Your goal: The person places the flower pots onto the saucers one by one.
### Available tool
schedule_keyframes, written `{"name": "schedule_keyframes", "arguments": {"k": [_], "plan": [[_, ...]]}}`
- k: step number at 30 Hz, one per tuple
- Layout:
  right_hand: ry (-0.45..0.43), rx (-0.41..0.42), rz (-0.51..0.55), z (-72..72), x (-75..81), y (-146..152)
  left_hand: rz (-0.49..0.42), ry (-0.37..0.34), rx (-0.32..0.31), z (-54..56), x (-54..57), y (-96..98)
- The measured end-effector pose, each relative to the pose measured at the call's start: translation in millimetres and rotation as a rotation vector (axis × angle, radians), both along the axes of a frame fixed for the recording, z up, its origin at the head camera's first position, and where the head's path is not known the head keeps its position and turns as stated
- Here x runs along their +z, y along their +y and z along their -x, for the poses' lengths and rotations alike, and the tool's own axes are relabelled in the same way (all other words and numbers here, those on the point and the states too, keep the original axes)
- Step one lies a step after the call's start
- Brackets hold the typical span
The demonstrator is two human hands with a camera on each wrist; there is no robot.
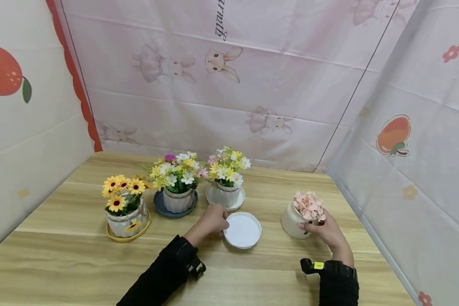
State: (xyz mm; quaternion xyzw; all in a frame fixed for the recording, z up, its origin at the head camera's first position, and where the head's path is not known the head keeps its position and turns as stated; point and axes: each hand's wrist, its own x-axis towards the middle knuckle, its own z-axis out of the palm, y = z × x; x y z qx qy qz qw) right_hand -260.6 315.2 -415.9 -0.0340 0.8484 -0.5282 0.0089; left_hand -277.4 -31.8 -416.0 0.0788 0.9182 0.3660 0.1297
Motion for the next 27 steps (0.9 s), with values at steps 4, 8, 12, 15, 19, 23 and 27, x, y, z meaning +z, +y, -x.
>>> {"name": "schedule_keyframes", "arguments": {"k": [4, 8, 12, 15, 19, 23, 27], "plan": [[-0.001, -0.011, -0.006, 0.5, -0.1, -0.3, -0.009, 0.043, -0.020, -2.5, 5.4, 0.7], [-0.001, -0.010, -0.009, 0.2, -0.2, 0.6, -0.032, 0.029, -0.015, -3.4, 7.1, 4.0], [-0.015, -0.008, -0.012, -0.9, 0.7, 1.6, -0.070, 0.015, -0.007, -0.1, 5.1, 12.2], [-0.018, -0.005, -0.020, -1.5, 1.1, 1.8, -0.081, 0.023, -0.001, 4.0, 1.9, 19.5], [-0.001, 0.000, -0.034, -1.9, 1.4, 0.6, -0.095, 0.032, 0.030, 9.5, -2.2, 28.0], [0.014, 0.006, -0.051, -0.5, 1.2, -0.3, -0.108, 0.038, 0.071, 14.0, -5.5, 35.3], [0.005, -0.001, -0.054, -0.3, 1.3, 0.4, -0.084, 0.058, 0.090, 16.7, -9.4, 42.5]]}}
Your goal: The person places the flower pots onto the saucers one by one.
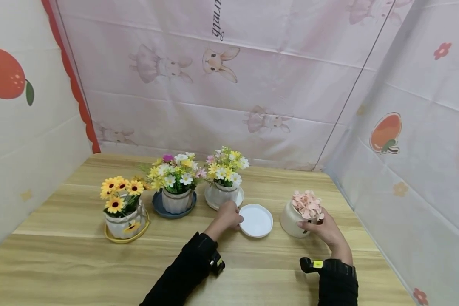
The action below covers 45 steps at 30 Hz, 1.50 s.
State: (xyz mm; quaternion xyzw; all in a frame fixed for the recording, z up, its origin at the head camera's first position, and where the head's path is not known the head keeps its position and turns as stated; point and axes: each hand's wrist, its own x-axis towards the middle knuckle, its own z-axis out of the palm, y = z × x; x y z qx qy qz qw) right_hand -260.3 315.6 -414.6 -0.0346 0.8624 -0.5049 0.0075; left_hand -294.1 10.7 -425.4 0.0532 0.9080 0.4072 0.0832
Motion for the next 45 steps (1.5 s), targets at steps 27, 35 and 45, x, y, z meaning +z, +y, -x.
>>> {"name": "schedule_keyframes", "arguments": {"k": [27, 35, 45], "plan": [[0.085, 0.060, 0.108, 5.1, -4.2, -4.4, 0.040, -0.085, 0.044, 22.0, 1.2, 27.0], [0.047, 0.004, 0.075, 4.6, -4.4, -6.9, 0.055, -0.099, 0.053, 23.0, 2.6, 27.0], [0.091, -0.065, -0.013, 0.9, -3.6, -1.3, 0.030, -0.131, 0.055, 25.3, 2.1, 27.3]]}}
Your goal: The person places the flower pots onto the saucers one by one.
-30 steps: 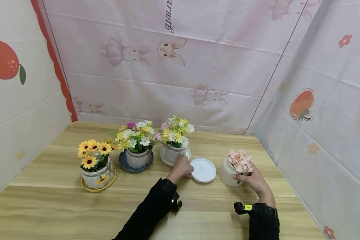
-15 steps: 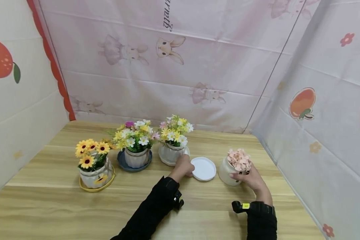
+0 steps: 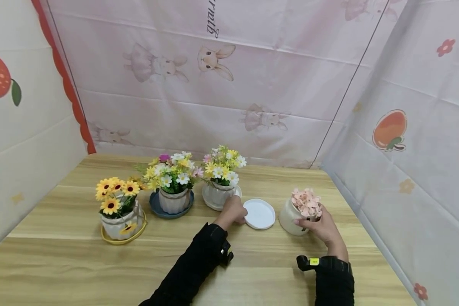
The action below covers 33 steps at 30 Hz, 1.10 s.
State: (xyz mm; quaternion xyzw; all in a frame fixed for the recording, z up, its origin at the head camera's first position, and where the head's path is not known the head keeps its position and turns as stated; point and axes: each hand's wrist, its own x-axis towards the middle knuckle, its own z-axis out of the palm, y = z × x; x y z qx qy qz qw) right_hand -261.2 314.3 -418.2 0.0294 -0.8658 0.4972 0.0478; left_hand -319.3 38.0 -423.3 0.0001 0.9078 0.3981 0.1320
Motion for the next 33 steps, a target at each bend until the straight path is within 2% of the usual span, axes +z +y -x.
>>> {"name": "schedule_keyframes", "arguments": {"k": [6, 13, 18, 24, 28, 29, 33], "plan": [[0.050, -0.084, -0.003, -1.1, 7.9, 0.9, -0.033, -0.019, 0.014, 0.5, 2.0, -0.4], [0.045, -0.115, 0.001, 2.2, 6.6, -3.0, 0.011, -0.012, -0.006, 2.6, 2.7, 0.1], [0.059, -0.129, 0.019, 6.6, 3.2, -12.7, 0.050, 0.019, -0.031, 2.1, 0.1, 0.0], [0.074, -0.126, 0.062, 9.4, 9.8, -37.2, 0.075, 0.048, -0.046, 3.3, -2.0, -1.8], [0.091, -0.121, 0.061, 13.2, 6.7, -51.0, 0.062, 0.052, -0.054, 3.0, -3.3, -3.2], [0.097, -0.119, 0.059, 16.6, 1.8, -51.8, 0.057, 0.054, -0.056, 2.7, -3.6, -3.5], [0.082, -0.101, 0.060, 18.0, 0.1, -62.4, 0.014, 0.043, -0.046, 1.4, -4.4, -3.5]]}}
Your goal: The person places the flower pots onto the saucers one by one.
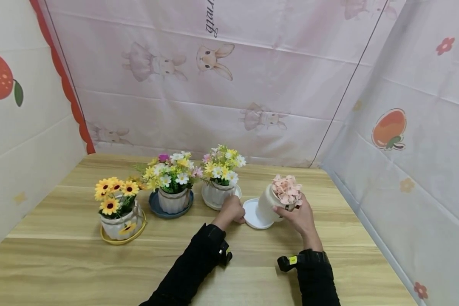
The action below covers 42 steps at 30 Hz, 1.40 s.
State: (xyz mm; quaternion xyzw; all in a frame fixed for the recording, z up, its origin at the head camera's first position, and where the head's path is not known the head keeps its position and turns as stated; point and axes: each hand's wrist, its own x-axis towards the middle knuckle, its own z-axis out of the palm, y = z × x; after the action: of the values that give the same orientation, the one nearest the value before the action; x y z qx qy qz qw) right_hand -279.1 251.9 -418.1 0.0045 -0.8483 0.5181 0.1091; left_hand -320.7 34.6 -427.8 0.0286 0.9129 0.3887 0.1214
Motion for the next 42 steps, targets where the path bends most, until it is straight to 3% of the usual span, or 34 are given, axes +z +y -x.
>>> {"name": "schedule_keyframes", "arguments": {"k": [5, 16, 23, 26, 32, 42], "plan": [[-0.013, 0.021, 0.001, 2.3, -2.6, -9.8, -0.063, -0.033, 0.023, -1.7, 1.9, 0.0], [0.028, 0.091, -0.065, 4.6, -7.0, -28.9, -0.125, -0.027, 0.031, 4.0, -3.4, -0.8], [0.010, 0.098, -0.115, 2.4, -6.4, -34.0, -0.079, -0.021, -0.008, 1.9, -0.3, -1.9], [-0.002, 0.096, -0.128, 2.6, -6.8, -35.5, -0.099, -0.037, 0.011, 0.1, 1.6, -2.2], [-0.006, 0.085, -0.138, 2.3, -6.3, -39.1, -0.095, 0.001, -0.004, -3.4, 2.9, -3.6], [-0.020, 0.090, -0.150, 3.4, -8.9, -40.5, -0.134, -0.019, -0.005, -1.2, 0.5, -3.9]]}}
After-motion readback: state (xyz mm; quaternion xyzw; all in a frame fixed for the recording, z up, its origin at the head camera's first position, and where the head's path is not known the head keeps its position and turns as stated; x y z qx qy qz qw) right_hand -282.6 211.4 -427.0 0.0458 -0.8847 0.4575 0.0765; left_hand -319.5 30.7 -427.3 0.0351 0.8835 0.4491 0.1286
